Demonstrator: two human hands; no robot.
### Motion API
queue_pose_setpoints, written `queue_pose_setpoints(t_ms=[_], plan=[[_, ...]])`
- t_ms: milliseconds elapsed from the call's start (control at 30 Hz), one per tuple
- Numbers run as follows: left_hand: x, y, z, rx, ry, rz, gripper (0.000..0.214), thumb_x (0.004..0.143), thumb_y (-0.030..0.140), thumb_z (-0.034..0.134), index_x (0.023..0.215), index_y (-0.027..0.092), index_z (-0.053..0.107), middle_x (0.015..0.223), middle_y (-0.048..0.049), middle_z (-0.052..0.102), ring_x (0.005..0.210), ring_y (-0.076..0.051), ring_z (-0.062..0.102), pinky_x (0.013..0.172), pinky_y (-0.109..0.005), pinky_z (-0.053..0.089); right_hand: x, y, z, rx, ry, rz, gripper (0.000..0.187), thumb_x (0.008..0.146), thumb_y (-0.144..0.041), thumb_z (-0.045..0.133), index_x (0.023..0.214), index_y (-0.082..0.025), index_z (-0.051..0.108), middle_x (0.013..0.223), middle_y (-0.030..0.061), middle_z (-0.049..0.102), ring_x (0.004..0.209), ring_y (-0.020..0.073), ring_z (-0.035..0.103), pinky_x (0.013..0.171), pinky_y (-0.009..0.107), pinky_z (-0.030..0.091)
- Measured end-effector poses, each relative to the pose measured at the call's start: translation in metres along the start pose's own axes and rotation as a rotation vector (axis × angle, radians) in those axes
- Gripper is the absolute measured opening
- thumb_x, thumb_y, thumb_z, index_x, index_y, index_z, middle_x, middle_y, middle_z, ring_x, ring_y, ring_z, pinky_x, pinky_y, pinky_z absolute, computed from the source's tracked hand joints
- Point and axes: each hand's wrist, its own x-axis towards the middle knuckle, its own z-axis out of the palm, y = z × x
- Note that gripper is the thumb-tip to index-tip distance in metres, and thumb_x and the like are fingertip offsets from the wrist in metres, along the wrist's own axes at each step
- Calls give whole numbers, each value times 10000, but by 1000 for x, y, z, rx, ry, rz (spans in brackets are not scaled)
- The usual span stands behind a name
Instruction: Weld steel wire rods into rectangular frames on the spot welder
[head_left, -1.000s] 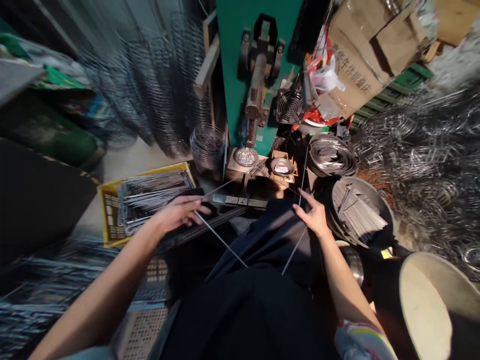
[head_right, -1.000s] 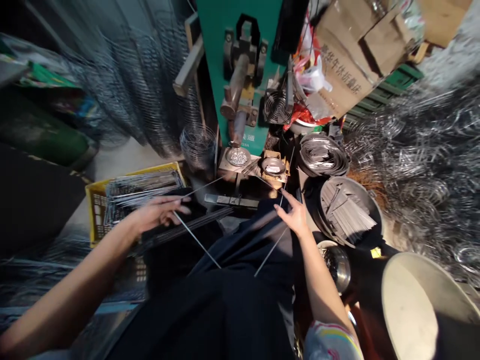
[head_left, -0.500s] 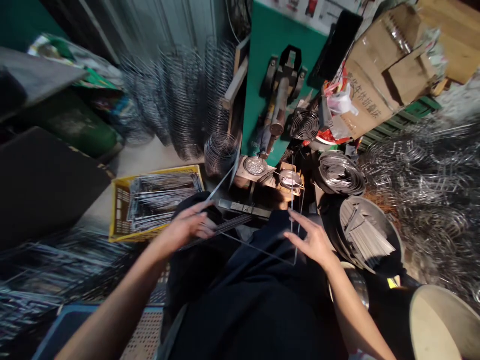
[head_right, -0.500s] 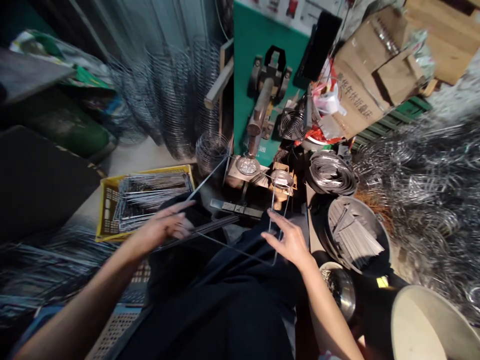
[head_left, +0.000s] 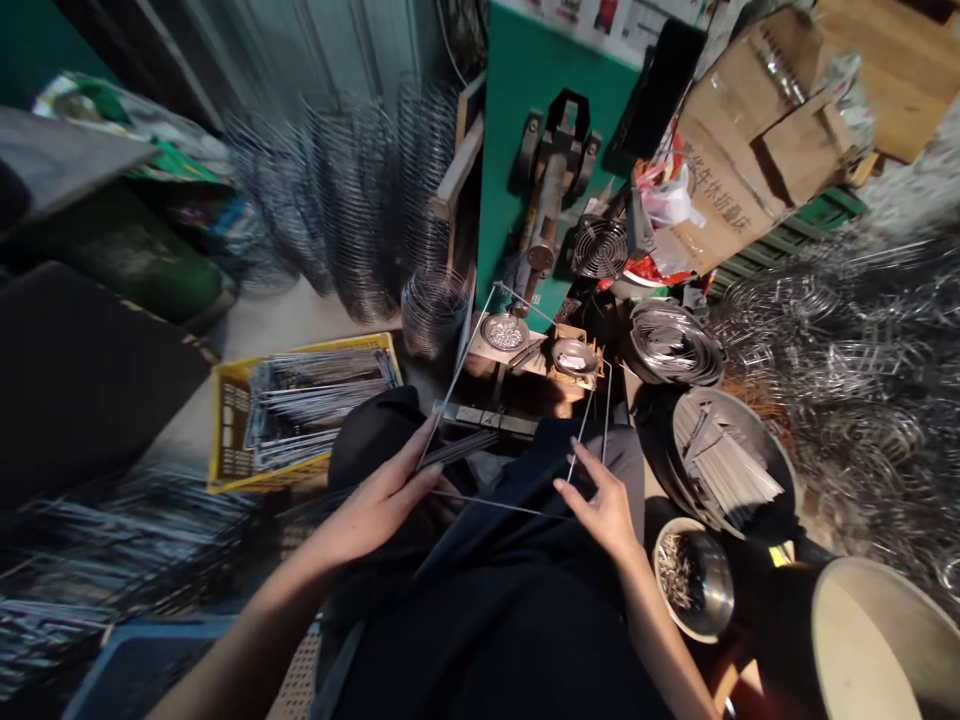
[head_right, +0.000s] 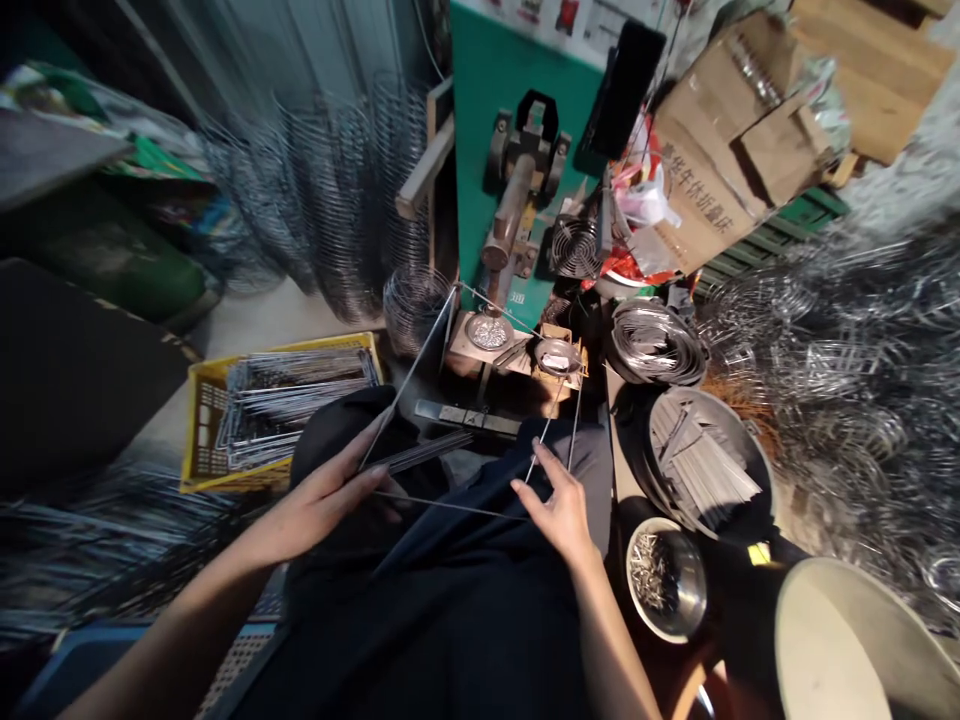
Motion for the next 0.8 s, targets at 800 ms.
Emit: queue_pose_setpoints(t_ms=[800], plan=[[-14,-49,14,-499,169,-225,1037,795,317,738,1591,315,73,772,-41,758,617,-209,702,556,-256,541,-14,-8,-21,-317,-57,70,594,897,-461,638,1407,-168,552,1348,154,618,1220,339,611,1019,530,517]])
